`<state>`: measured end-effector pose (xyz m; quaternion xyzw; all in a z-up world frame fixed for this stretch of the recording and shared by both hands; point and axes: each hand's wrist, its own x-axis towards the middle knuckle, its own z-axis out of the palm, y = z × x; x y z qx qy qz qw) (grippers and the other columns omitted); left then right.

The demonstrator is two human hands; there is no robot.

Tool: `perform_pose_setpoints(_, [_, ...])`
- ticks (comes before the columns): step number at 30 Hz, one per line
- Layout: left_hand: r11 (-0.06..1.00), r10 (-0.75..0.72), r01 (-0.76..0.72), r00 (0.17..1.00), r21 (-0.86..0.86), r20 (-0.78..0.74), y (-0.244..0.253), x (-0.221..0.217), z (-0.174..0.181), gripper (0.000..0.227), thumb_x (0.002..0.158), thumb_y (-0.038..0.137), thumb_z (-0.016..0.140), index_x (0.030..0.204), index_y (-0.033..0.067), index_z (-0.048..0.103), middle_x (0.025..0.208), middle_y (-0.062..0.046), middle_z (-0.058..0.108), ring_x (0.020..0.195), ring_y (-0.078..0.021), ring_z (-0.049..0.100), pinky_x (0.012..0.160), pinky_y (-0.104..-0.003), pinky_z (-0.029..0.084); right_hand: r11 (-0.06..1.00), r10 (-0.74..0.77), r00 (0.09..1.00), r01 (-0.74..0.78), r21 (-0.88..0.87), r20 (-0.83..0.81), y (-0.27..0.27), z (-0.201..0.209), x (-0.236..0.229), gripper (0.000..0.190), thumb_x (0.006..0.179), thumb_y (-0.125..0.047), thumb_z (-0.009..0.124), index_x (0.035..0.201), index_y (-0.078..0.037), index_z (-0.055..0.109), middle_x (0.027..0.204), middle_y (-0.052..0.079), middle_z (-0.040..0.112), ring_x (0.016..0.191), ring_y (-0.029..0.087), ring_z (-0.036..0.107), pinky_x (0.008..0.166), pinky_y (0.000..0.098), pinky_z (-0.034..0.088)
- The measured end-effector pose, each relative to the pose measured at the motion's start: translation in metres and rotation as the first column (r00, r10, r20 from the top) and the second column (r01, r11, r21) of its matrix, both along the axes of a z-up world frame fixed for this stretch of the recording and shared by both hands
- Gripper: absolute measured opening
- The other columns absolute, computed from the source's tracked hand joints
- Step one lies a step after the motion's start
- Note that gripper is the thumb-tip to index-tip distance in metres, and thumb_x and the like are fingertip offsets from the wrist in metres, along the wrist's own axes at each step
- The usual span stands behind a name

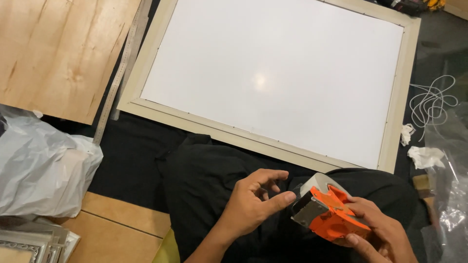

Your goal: Taping a white plastic sheet to the back of a wooden frame using a handheld tape dispenser.

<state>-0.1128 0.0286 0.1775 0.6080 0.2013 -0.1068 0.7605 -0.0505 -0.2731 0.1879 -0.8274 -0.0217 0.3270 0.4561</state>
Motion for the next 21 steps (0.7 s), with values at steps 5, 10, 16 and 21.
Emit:
perform_pose_setpoints(5, [0.998,0.059,-0.054,0.992,-0.043,0.110,-0.016,0.003,0.002,0.029,0.082,0.020,0.084,0.107,0.0067,0.081,0.086,-0.001,0.077,0.069,-0.0045,0.056,0.062,-0.019,0.048,0.984,0.173,0.963,-0.162,-0.069,0.205,-0.002,0.001,-0.002,0.044,0.079,-0.034,0.073,0.114,-0.009,0.080,0.113,0.005,0.084,0.122,0.018,0.068,0.098,0.0357,0.050])
perform_pose_setpoints(10, [0.989,0.063,-0.084,0.984,0.122,0.169,-0.028,0.008,-0.001,0.009,0.089,0.017,0.077,0.089,0.0092,0.080,0.077,0.001,0.075,0.064,-0.0048,0.061,0.056,-0.021,0.051,0.999,0.032,0.991,-0.029,-0.026,0.130,0.001,0.006,-0.013,0.053,0.065,-0.018,0.088,0.116,-0.006,0.081,0.110,0.008,0.079,0.080,0.016,0.069,0.068,0.0299,0.053])
perform_pose_setpoints(16, [0.972,0.033,-0.055,0.994,0.228,0.101,-0.043,0.007,-0.010,0.011,0.089,0.023,0.076,0.087,0.0121,0.079,0.074,0.005,0.073,0.061,-0.0025,0.055,0.056,-0.021,0.049,0.999,-0.032,0.976,0.022,0.047,0.217,-0.003,-0.007,-0.028,0.091,0.047,-0.007,0.102,0.130,-0.012,0.066,0.114,0.010,0.084,0.080,0.011,0.086,0.068,0.0239,0.071])
perform_pose_setpoints(21, [0.932,-0.041,-0.002,0.993,0.362,0.112,-0.046,0.008,-0.008,0.019,0.095,0.028,0.066,0.086,0.0123,0.074,0.068,0.006,0.064,0.057,-0.0061,0.052,0.054,-0.025,0.046,0.989,0.146,0.841,-0.119,-0.084,0.521,0.009,0.017,-0.024,0.069,0.064,-0.014,0.088,0.131,-0.014,0.070,0.063,0.001,0.059,0.048,0.011,0.049,0.052,0.0251,0.040])
